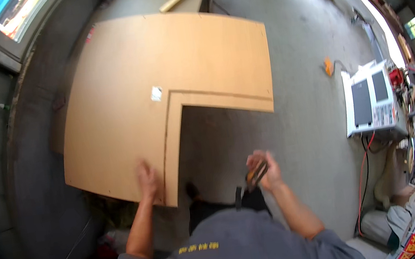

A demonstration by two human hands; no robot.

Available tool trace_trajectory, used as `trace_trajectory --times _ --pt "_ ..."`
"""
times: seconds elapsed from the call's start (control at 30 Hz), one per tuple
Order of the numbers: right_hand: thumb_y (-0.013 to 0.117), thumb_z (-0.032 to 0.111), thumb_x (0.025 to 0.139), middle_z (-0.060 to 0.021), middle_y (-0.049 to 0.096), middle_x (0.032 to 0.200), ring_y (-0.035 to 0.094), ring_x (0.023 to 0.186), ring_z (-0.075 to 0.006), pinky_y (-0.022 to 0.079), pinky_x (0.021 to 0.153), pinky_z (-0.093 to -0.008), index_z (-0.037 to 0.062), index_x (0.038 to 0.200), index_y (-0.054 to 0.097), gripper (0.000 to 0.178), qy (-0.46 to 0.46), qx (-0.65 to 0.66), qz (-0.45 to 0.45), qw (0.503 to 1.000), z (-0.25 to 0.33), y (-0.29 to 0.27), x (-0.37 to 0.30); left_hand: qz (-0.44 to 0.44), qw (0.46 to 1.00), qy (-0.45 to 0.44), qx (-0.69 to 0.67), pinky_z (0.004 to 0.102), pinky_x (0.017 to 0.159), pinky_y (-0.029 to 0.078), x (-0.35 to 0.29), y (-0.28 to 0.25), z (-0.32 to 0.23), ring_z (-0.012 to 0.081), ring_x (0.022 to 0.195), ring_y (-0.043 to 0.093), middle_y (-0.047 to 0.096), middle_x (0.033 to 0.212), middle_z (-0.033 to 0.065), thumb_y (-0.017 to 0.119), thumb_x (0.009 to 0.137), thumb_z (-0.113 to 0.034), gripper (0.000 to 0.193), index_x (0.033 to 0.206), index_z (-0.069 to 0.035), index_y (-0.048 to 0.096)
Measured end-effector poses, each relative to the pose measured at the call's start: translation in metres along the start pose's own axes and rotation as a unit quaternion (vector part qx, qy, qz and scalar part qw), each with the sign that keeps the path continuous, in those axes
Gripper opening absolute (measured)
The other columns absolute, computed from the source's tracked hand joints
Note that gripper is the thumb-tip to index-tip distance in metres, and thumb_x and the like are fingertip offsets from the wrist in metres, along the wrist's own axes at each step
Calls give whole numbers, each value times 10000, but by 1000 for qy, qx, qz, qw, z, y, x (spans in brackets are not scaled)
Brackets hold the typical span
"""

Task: The person applies a thin wooden strip to the edge of a large wooden panel. They use a heat gun to warm the edge and the strip, then press the strip into place using a small wooden block. The person repeats this process along the edge of the panel.

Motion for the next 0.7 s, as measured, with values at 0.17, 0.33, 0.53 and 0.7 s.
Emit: trace_trajectory --times 0.17,0.33,0.53,0.7 --pt "358 485 1082 -134 697 1002 653 891 -236 511 825 -355 13 1195 620 551 -81 -73 59 992 130 13 -8 201 928 34 -311 356 1009 493 -29 114 -206 241 1155 639 556 1421 168 601 1006 -208 524 1464 -3 451" --pt "361 439 1090 -85 656 923 601 796 -182 483 739 -317 5 1207 601 510 -68 -136 -19 988 257 -45 31 151 779 -227 -565 438 1096 445 20 241 -260 362 1345 508 460 1484 251 416 1066 -496 728 1541 31 252" --pt "484 273 1054 -69 644 917 615 820 -168 486 741 -319 24 1237 563 320 -36 -157 -56 985 372 -23 126 -1 674 -252 -695 497 1158 352 91 296 -326 344 1399 424 441 1501 213 417 1039 -578 789 1501 52 302" --pt "504 90 953 -41 571 879 557 637 -127 475 524 -287 32 1423 340 501 -15 -390 -15 921 390 -19 224 -153 663 -232 -695 409 1095 446 99 316 -327 267 1302 530 523 1444 170 504 1059 -398 595 1447 49 439"
Point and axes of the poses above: each hand's wrist, its own x-axis towards the middle knuckle, its own y-axis out of the palm, z = x × y, the point moved 4 cm from there along x, towards the middle knuckle
